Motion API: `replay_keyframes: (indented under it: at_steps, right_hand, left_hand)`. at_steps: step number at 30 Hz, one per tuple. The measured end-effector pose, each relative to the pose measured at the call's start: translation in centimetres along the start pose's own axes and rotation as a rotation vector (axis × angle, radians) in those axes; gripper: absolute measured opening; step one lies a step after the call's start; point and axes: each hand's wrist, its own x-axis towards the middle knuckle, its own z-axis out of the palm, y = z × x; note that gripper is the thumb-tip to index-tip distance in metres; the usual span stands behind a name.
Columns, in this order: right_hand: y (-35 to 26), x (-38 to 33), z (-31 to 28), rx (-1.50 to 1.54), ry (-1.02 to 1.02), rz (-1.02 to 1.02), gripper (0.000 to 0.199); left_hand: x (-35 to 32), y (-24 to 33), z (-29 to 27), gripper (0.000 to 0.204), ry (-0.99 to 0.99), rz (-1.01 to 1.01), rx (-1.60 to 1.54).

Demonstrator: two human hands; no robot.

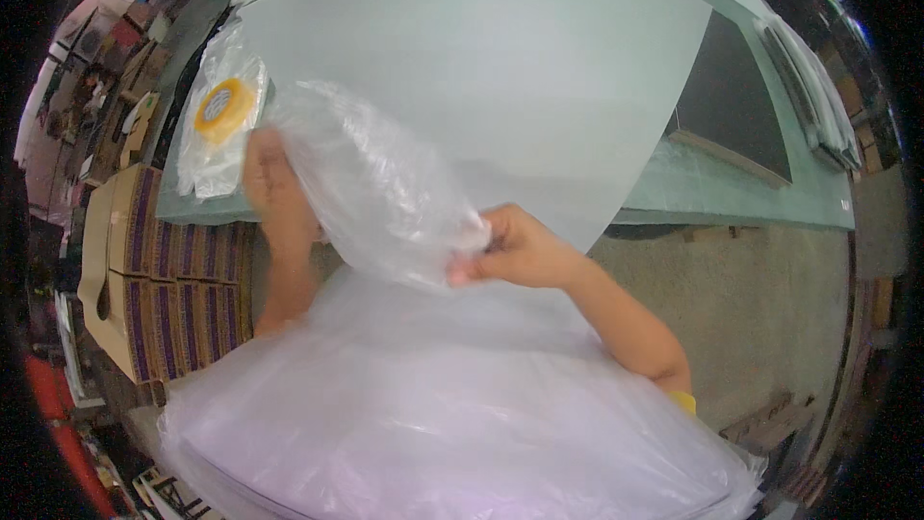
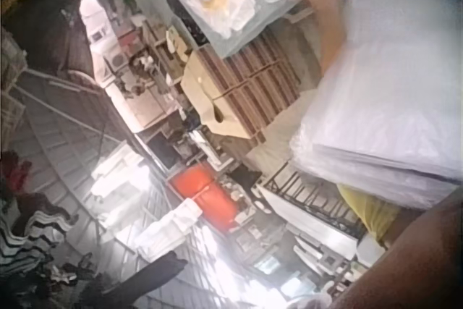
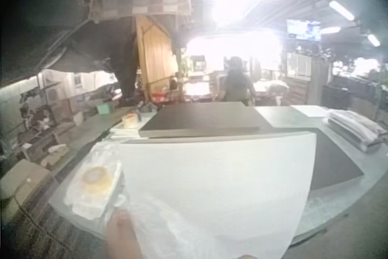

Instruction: The person wraps black panels with a plastic film by hand, pulling the film from a stack and smoothing it over the surface of the panel.

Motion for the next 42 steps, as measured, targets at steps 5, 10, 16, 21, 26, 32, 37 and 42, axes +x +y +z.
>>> replay_keyframes:
  at_steps: [5,10,16,21,26,32,37,42]
  right_hand:
    - [-1.5,-3.3,-3.6,-0.866,-0.149,-0.144,0.048]
    - [-3.2,-1.7,-2.8,-0.188,0.286,-0.416,0.049]
    - [-2.4,-0.2,-1.0,-0.314,0.223,-0.17,0.02]
    - [-1.5,-0.5,-2.2,0.01,0.304,-0.099,0.025]
    - [-0.5,-0.9,-1.9,0.326,0.277,-0.16,0.023]
    - [1.3,1.9,-0.8,0.636,0.179,-0.289,0.02]
    - [1.6,-3.2,-3.8,0.79,0.286,-0.47,0.021]
    - [-0.7,-1.3,-1.8,0.173,0.154,-0.51,0.023]
  left_hand:
    - [0.0,0.4,-0.8,0.008,-0.19,0.286,0.23]
    - [-0.8,-0.5,0.8,0.018,-0.45,0.42,0.17]
    - [-0.4,-0.9,1.0,0.014,-0.407,0.354,0.328]
    - [1.1,1.6,0.7,0.011,-0.324,0.411,0.273]
    - [1.0,2.7,-0.2,0.012,-0.878,-0.159,0.219]
    - [-2.9,1.2,1.3,0.019,-1.063,-0.068,0.331]
    - [7.7,-4.3,-11.9,0.009,-0.172,-0.234,0.693]
    - [0.8,5.3,-5.3,0.032,-0.164,0.633,1.15]
